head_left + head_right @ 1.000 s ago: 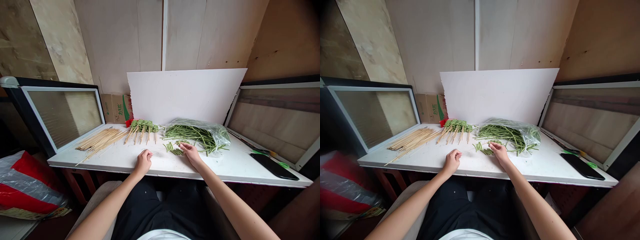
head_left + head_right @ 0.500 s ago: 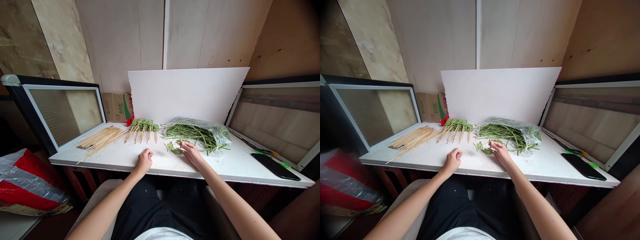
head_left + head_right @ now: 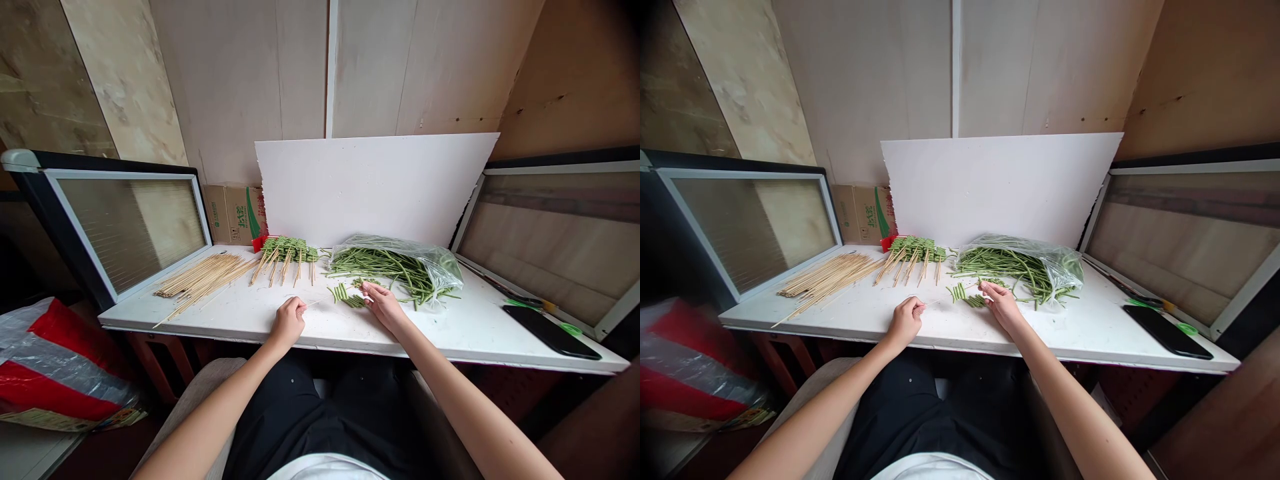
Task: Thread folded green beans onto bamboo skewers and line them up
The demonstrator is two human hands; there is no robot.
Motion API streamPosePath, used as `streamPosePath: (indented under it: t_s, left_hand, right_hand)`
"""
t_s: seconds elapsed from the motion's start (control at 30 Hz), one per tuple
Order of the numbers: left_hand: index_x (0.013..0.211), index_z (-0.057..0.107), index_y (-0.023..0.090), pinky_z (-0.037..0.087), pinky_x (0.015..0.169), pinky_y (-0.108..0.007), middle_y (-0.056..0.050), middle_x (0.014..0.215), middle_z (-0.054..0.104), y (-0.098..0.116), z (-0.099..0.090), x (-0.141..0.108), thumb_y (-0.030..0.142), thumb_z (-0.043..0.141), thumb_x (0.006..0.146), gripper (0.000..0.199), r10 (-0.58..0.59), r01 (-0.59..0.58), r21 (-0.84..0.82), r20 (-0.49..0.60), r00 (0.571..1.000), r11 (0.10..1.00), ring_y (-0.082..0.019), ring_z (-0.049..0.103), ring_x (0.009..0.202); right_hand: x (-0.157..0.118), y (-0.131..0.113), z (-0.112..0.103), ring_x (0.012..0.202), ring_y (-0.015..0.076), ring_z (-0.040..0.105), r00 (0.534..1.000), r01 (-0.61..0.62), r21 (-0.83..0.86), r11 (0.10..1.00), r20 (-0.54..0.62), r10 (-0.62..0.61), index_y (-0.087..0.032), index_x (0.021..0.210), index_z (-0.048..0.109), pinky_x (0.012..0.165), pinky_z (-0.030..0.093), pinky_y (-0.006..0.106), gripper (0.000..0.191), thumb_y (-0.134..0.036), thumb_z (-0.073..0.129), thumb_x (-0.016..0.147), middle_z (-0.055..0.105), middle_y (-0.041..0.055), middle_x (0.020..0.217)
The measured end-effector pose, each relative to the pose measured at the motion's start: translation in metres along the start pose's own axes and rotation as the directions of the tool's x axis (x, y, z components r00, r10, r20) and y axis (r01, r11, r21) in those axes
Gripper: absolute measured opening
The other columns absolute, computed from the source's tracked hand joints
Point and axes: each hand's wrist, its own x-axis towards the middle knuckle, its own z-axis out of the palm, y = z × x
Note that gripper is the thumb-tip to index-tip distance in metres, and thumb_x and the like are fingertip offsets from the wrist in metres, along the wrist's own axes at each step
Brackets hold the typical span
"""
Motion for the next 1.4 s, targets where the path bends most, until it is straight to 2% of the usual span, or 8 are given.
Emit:
streamPosePath:
  t_s: [0.13,0.4,0.63,0.93,1.13,1.27,1.4]
  left_hand:
    - [0.079,0.057,0.022,0.046,0.070,-0.028,-0.003,0.084,0.068,-0.001,0.000,0.000,0.005,0.051,0.088,0.021,0.005,-0.005,0.000,0.005,1.000,1.000,-0.020,0.065,0.080]
    - [0.076,0.054,0.022,0.044,0.069,-0.027,-0.003,0.082,0.067,0.002,-0.002,-0.001,0.002,0.050,0.088,0.023,0.022,-0.022,0.001,0.012,1.000,1.000,-0.020,0.066,0.082]
    - [0.074,0.051,0.022,0.043,0.068,-0.027,-0.002,0.081,0.065,0.003,-0.003,0.000,0.001,0.050,0.088,0.025,0.024,-0.024,0.001,0.019,1.000,1.000,-0.019,0.066,0.081]
    - [0.073,0.051,0.022,0.043,0.067,-0.025,-0.001,0.078,0.063,0.005,-0.005,-0.001,0.000,0.049,0.086,0.025,0.034,-0.033,-0.024,0.009,0.999,0.999,-0.018,0.065,0.078]
    - [0.075,0.052,0.022,0.044,0.069,-0.026,-0.002,0.079,0.065,0.004,-0.004,0.000,0.001,0.049,0.086,0.024,0.049,-0.048,-0.031,0.003,0.999,0.998,-0.018,0.065,0.077]
    - [0.076,0.053,0.022,0.045,0.071,-0.027,-0.002,0.080,0.067,0.003,-0.002,0.001,0.003,0.049,0.087,0.022,0.011,-0.012,-0.046,-0.028,1.000,0.999,-0.019,0.065,0.078]
    - [0.079,0.056,0.022,0.046,0.073,-0.029,-0.003,0.083,0.069,0.002,-0.001,0.002,0.002,0.050,0.086,0.022,-0.013,0.011,-0.054,-0.036,0.999,0.998,-0.020,0.067,0.081]
  right_hand:
    - [0.001,0.002,0.000,0.095,0.0236,0.067,1.000,0.014,-0.025,1.000,-0.014,-0.014,-0.023,0.090,0.078,0.068,0.051,0.030,0.046,-0.064,0.087,0.072,0.074,0.0089,0.102]
    - [-0.001,0.002,0.003,0.098,0.0253,0.068,0.999,-0.008,0.041,0.999,-0.038,0.010,-0.023,0.085,0.080,0.070,0.051,0.031,0.045,-0.060,0.093,0.064,0.076,0.0094,0.101]
    - [-0.003,-0.001,0.008,0.088,0.0224,0.067,1.000,-0.020,0.046,0.999,-0.017,0.021,-0.021,0.081,0.080,0.065,0.048,0.030,0.043,-0.057,0.095,0.062,0.075,0.0089,0.093]
    - [-0.006,-0.006,0.013,0.081,0.0204,0.062,0.999,0.042,-0.014,0.999,-0.023,-0.042,-0.021,0.079,0.080,0.066,0.048,0.031,0.042,-0.058,0.094,0.064,0.076,0.0090,0.091]
    - [-0.012,0.007,0.031,0.086,0.0228,0.065,0.997,0.067,-0.065,0.996,0.030,-0.065,-0.022,0.071,0.079,0.076,0.050,0.034,0.038,-0.055,0.095,0.064,0.077,0.0078,0.089]
    - [-0.013,0.005,0.040,0.091,0.0257,0.067,0.999,0.046,-0.076,0.996,0.003,-0.046,-0.021,0.081,0.082,0.073,0.049,0.034,0.043,-0.059,0.094,0.064,0.078,0.0100,0.094]
    - [-0.009,-0.007,0.028,0.094,0.0271,0.069,0.996,0.077,-0.164,0.983,0.047,-0.070,-0.021,0.089,0.084,0.075,0.050,0.035,0.046,-0.062,0.089,0.070,0.079,0.0108,0.102]
